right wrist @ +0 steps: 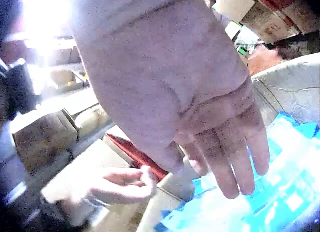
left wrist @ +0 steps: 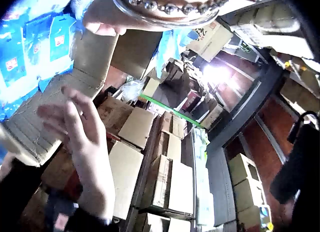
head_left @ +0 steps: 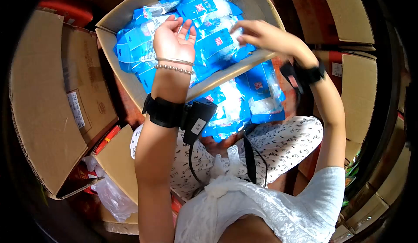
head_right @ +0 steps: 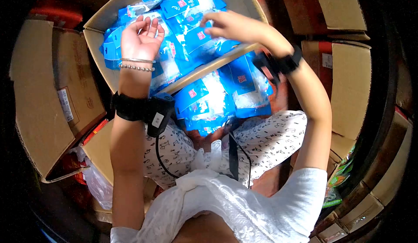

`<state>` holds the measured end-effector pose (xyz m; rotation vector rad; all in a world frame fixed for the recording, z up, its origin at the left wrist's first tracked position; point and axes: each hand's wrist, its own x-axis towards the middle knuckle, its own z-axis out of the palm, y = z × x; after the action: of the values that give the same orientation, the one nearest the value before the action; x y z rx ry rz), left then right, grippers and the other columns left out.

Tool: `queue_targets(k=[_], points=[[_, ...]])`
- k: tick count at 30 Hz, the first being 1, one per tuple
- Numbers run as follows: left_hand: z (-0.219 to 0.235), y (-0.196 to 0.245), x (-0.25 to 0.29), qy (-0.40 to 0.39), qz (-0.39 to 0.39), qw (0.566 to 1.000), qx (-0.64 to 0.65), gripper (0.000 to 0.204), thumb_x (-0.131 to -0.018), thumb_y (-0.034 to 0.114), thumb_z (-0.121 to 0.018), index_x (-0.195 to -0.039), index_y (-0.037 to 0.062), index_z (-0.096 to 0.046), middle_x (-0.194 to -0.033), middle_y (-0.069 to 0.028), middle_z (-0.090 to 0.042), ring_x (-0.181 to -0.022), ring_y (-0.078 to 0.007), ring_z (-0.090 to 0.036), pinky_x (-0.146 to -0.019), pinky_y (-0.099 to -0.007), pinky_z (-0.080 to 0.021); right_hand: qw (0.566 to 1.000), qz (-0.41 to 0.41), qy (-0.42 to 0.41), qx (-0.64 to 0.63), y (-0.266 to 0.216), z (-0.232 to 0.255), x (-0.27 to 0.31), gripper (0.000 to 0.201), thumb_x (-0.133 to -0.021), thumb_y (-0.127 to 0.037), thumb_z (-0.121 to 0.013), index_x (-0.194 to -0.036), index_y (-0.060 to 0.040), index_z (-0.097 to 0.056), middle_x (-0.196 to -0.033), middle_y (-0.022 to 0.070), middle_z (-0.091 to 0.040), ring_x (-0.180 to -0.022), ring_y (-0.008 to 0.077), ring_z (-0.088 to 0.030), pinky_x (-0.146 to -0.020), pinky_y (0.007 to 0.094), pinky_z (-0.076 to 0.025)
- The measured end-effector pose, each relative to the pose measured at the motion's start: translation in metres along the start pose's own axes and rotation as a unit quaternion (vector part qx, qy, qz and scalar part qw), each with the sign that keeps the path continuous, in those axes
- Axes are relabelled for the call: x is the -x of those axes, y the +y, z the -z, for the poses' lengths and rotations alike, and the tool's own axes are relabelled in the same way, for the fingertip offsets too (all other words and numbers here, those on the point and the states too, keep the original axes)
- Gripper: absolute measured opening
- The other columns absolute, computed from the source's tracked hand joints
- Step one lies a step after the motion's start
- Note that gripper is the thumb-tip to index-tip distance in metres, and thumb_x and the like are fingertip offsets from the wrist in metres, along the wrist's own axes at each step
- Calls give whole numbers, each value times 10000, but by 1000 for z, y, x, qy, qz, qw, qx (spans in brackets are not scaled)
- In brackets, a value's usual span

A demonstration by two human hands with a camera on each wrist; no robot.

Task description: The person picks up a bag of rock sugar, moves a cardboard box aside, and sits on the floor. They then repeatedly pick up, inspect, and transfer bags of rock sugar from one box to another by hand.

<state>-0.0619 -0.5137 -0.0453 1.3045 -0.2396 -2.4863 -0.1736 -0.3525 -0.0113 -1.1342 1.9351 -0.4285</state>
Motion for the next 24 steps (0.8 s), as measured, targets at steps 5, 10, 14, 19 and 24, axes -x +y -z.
queue_targets(k=[5,10,14,19,24], points=[[4,13,0,29,-47,998,29,270,-717,4,-397,-979,66,-419,-885,-66,-443,-848,-212,-452,-720,-358,-379,981,-28,-80,176,77,-10,-103,560,-688,-210,-609,-1156,-76,-332,-991,181,-507,-891,290,-509,-721,346,-419],[6,16,-8,74,-58,994,57,263,-701,26,-437,-963,46,-445,-890,-66,-448,-803,-186,-451,-691,-306,-365,991,-90,10,97,122,-14,-143,820,-644,-232,-647,-1243,2,-137,-1191,247,-329,-1092,312,-361,-874,342,-329],[5,16,-12,59,-33,996,61,249,-701,34,-456,-948,60,-450,-886,-56,-448,-803,-183,-447,-688,-301,-364,962,-239,131,-34,156,6,-143,890,-647,-359,-635,-1226,73,-116,-1236,258,-245,-1148,301,-281,-920,326,-281],[7,13,-18,49,0,996,73,261,-715,27,-437,-973,65,-425,-905,-63,-436,-833,-203,-437,-731,-340,-368,924,-327,137,-145,162,2,-137,953,-638,-411,-634,-1249,44,-62,-1275,232,-180,-1175,299,-231,-930,386,-257],[7,14,-19,49,-1,997,65,262,-714,33,-439,-974,65,-423,-903,-61,-432,-847,-203,-430,-728,-340,-367,905,-378,75,-181,170,0,-148,961,-641,-426,-627,-1274,-24,-27,-1307,202,-113,-1197,313,-173,-907,478,-245]])
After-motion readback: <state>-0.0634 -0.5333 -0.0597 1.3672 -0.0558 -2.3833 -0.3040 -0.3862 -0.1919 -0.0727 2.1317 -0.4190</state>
